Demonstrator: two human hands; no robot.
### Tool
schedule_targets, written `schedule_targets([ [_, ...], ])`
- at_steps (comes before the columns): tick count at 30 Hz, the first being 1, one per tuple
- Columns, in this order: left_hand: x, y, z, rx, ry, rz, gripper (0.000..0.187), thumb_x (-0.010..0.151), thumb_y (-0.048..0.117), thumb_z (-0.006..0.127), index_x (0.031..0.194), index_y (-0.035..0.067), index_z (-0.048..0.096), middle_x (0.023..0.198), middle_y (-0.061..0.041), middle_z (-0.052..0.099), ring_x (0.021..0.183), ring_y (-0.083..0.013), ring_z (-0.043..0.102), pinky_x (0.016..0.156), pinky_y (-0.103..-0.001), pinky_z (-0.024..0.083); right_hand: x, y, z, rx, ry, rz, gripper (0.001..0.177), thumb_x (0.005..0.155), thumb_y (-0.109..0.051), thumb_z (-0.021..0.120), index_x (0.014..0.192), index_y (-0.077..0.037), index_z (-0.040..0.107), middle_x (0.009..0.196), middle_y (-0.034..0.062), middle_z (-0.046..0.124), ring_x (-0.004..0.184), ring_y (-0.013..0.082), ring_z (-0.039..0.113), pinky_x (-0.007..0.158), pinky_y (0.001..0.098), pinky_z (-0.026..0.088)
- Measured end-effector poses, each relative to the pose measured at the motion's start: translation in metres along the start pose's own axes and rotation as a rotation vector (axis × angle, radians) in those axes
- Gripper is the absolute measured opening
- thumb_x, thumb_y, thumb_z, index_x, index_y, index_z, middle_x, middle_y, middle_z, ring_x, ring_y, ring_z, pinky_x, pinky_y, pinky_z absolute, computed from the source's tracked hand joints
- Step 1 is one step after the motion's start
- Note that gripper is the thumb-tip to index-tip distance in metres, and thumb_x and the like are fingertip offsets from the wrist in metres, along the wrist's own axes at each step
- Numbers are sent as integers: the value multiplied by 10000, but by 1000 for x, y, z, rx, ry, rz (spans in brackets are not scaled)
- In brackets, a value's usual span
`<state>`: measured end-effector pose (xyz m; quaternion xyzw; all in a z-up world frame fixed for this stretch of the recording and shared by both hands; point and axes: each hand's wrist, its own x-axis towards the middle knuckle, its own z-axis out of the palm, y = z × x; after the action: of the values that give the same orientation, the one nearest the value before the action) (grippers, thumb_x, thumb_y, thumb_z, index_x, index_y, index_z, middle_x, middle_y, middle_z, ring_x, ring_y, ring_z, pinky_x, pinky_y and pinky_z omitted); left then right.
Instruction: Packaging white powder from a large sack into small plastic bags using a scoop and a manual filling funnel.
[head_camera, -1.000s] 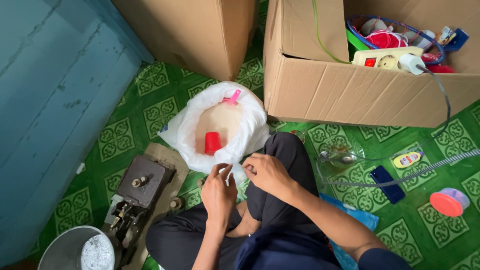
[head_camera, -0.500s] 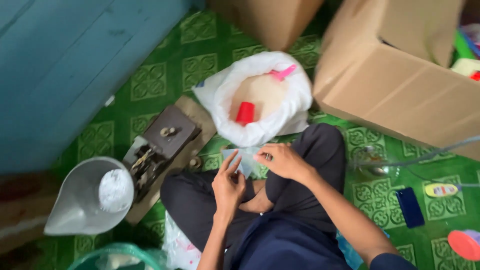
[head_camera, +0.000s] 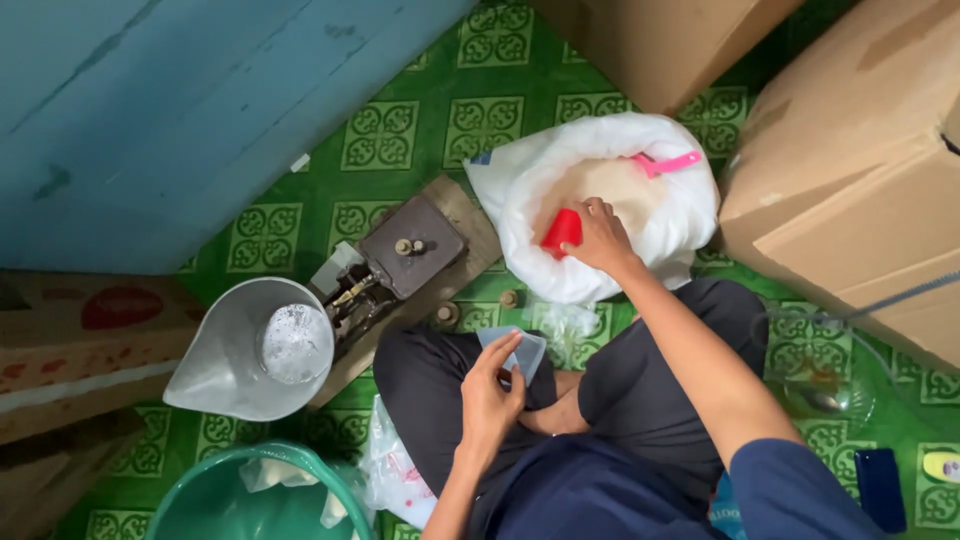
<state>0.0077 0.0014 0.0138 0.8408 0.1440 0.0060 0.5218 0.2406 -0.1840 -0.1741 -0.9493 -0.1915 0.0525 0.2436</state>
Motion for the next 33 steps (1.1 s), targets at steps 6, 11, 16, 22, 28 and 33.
schedule_targets([
  [6, 21, -6, 2, -29, -58, -49, 383, 756, -41, 588, 1119, 40, 685, 1223, 0, 679, 610, -130, 607, 586, -225, 531, 21, 2, 21, -201, -138, 24, 833, 623, -654, 773, 1123, -18, 571, 1132, 201, 507, 1003, 380, 523, 854, 453, 462],
  [11, 40, -12, 8, -79, -79, -92, 394, 751, -39, 590, 1125, 35, 689, 1223, -14, 678, 555, -106, 565, 524, -215, 496, 33, 12, 21, -187, -76, 80, 826, 548, -593, 820, 1028, 43, 600, 1043, 192, 509, 886, 375, 530, 849, 451, 461],
  [16, 53, -14, 15, -110, -78, -101, 377, 768, -31, 591, 1130, 14, 682, 1221, -29, 676, 571, -114, 558, 541, -225, 500, 52, 27, 11, -195, 207, 278, 829, 646, -478, 833, 1183, 54, 493, 1126, 221, 482, 995, 392, 515, 843, 484, 479],
  [22, 62, -15, 20, -120, -63, -97, 361, 786, -25, 592, 1133, 14, 681, 1240, -30, 678, 666, -124, 618, 591, -216, 517, 53, 21, 40, -261, 297, 249, 915, 680, -522, 813, 1305, 22, 425, 1245, 208, 465, 1081, 372, 489, 923, 460, 420],
  [28, 67, -11, 20, -156, -4, -48, 354, 795, -32, 574, 1132, -2, 675, 1197, -61, 681, 659, -121, 587, 589, -210, 491, 52, 1, 39, -185, 225, 125, 868, 677, -447, 796, 1329, -20, 413, 1248, 202, 458, 1071, 379, 479, 891, 442, 450],
  [33, 74, -14, 27, -95, 34, 1, 459, 766, -16, 626, 1189, 135, 720, 1172, -110, 708, 871, -317, 726, 716, -375, 576, 54, 38, 41, 25, -228, 431, 888, 561, -531, 824, 1220, -17, 524, 1207, 179, 517, 1167, 371, 543, 926, 508, 498],
])
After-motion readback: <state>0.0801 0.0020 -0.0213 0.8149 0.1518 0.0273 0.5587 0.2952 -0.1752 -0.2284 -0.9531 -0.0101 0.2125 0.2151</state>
